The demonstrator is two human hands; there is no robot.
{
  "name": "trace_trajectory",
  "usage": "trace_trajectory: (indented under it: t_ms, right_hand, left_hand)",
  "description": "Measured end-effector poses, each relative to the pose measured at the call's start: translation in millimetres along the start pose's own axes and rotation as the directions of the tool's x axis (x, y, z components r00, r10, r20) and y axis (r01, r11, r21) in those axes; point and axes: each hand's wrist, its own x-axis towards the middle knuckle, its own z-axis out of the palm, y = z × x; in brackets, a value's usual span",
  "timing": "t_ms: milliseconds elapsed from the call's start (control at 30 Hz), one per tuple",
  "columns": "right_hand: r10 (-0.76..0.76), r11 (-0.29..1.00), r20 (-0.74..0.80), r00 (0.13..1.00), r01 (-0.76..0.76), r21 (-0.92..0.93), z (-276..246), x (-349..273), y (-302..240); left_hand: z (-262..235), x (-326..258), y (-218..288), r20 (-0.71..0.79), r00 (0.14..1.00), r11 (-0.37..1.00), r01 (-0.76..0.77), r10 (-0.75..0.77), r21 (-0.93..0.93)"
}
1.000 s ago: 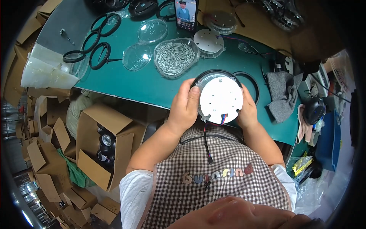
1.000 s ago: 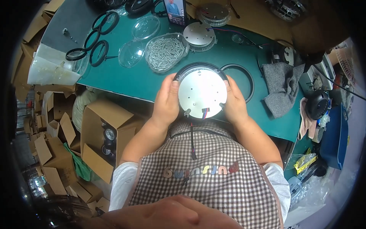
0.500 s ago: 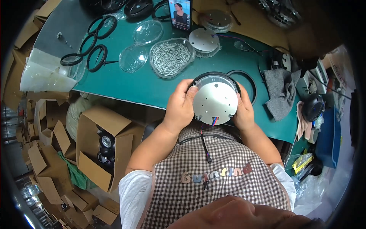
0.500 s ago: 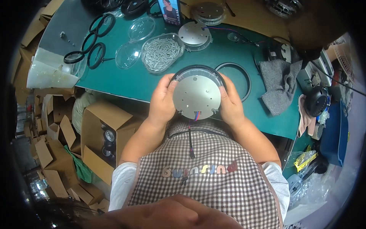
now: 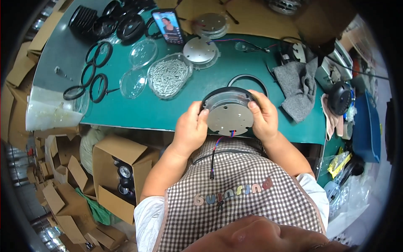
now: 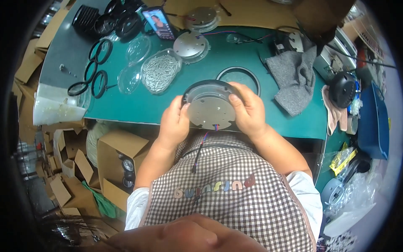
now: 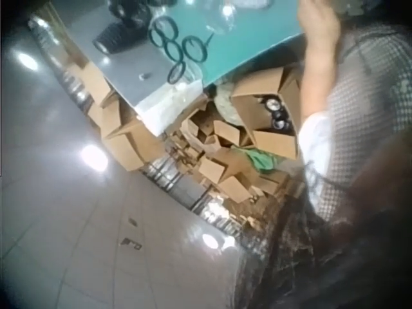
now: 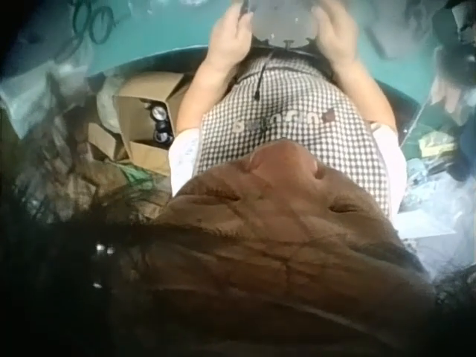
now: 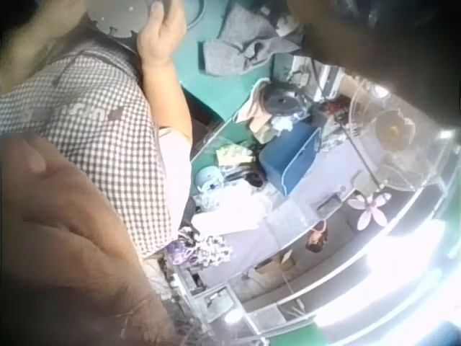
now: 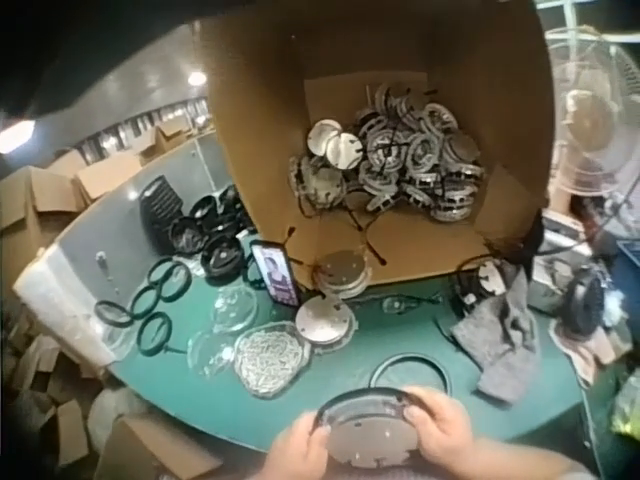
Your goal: The person assembles a round light fixture by attaching an LED module, plastic housing, and lens with screws, using an electric screwdriver.
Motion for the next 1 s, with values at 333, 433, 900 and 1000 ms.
trace_trajectory:
  t_ms: [333, 433, 900, 1000]
  right_hand:
    - [0.256, 0.902, 0.297, 0.920, -0.338, 0.269, -10, -5, 3]
    - [0.269, 0.927, 0.287, 0.919, -0.328, 0.181, -7, -8, 11]
    - [0.264, 0.903, 0.067, 0.962, -0.222, -0.369, -28, -9, 7]
    - [0.132, 0.941, -0.006, 0.991, -0.127, -0.313, -27, -7, -2]
  left_hand:
    - [9, 11, -2, -0.058, 0.991, 0.926, 0.094, -0.123, -0.366]
    - [11, 9, 1, -0.058, 0.991, 0.913, 0.085, -0.118, -0.400]
    - [21, 22, 21, 0.240, 0.930, 0.927, 0.326, -0.280, -0.185]
    - [28, 24, 22, 0.221, 0.931, 0.898, 0.346, -0.291, -0.271]
